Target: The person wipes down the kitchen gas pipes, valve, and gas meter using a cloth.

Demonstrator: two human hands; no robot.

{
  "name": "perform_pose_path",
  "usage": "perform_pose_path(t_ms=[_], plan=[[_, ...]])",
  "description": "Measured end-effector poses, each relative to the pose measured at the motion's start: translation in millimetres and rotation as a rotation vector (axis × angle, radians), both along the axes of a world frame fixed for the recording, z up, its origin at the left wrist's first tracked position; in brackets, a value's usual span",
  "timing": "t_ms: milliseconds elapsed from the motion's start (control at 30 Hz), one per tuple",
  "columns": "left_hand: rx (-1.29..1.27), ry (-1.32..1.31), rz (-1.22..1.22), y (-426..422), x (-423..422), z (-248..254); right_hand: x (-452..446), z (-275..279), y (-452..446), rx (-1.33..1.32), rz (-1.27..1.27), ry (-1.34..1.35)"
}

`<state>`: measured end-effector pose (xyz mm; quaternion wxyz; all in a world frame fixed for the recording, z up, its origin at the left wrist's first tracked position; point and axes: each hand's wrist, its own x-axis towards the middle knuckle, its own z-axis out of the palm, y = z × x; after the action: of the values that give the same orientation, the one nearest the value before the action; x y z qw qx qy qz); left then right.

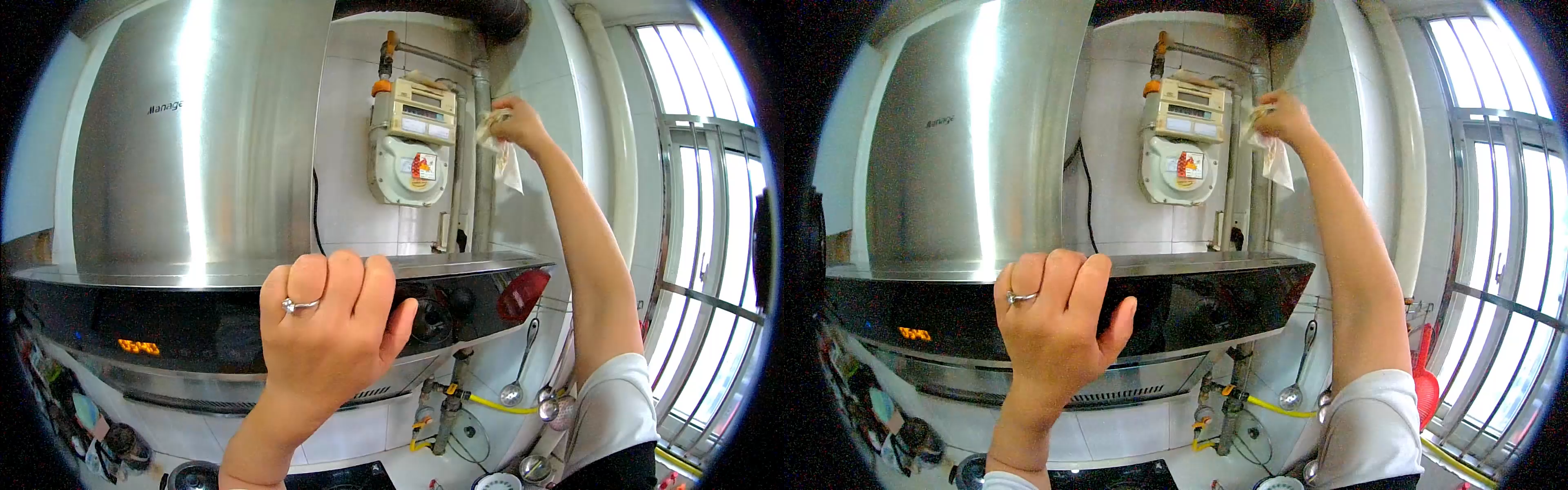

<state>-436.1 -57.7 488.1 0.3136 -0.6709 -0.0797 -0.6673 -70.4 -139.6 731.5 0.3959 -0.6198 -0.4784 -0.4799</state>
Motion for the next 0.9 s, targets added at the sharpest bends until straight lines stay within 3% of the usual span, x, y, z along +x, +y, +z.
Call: perform_pose_path(t_ms=[100, 267, 400, 467, 500, 567, 667, 700, 767, 833, 900], plan=[[-0.009, 0.001, 0.009, -2, 0, 0, -24, -5, -17, 0.089, 0.157, 0.194], [-0.034, 0.011, 0.032, -5, 0, 0, -29, 2, -8, 0.299, 0.098, -0.056], [-0.045, 0.017, 0.037, -4, -1, 0, -65, 12, 14, 0.154, 0.238, 0.024], [-0.012, -0.001, 0.020, -3, 0, 1, -87, 16, 29, 0.025, 0.164, -0.247], [-0.012, -0.005, 0.021, -3, 0, 1, -94, 18, 40, 0.025, 0.166, -0.252], [-0.011, 0.006, 0.023, -3, -1, 1, -105, 26, 64, -0.069, 0.286, -0.546], [0.008, -0.004, 0.011, 0, 0, 1, -119, 34, 86, -0.184, 0.196, -0.660], [0.006, -0.009, 0.013, 2, 1, 1, -119, 38, 92, -0.186, 0.198, -0.665], [0.019, -0.008, -0.031, 4, 1, 1, -120, 45, 107, -0.299, 0.060, -0.397], [0.018, -0.007, -0.024, 4, 0, 2, -123, 47, 110, -0.399, 0.079, -0.386], [0.026, -0.001, -0.031, 5, 0, 1, -122, 42, 115, -0.434, -0.129, -0.240]])
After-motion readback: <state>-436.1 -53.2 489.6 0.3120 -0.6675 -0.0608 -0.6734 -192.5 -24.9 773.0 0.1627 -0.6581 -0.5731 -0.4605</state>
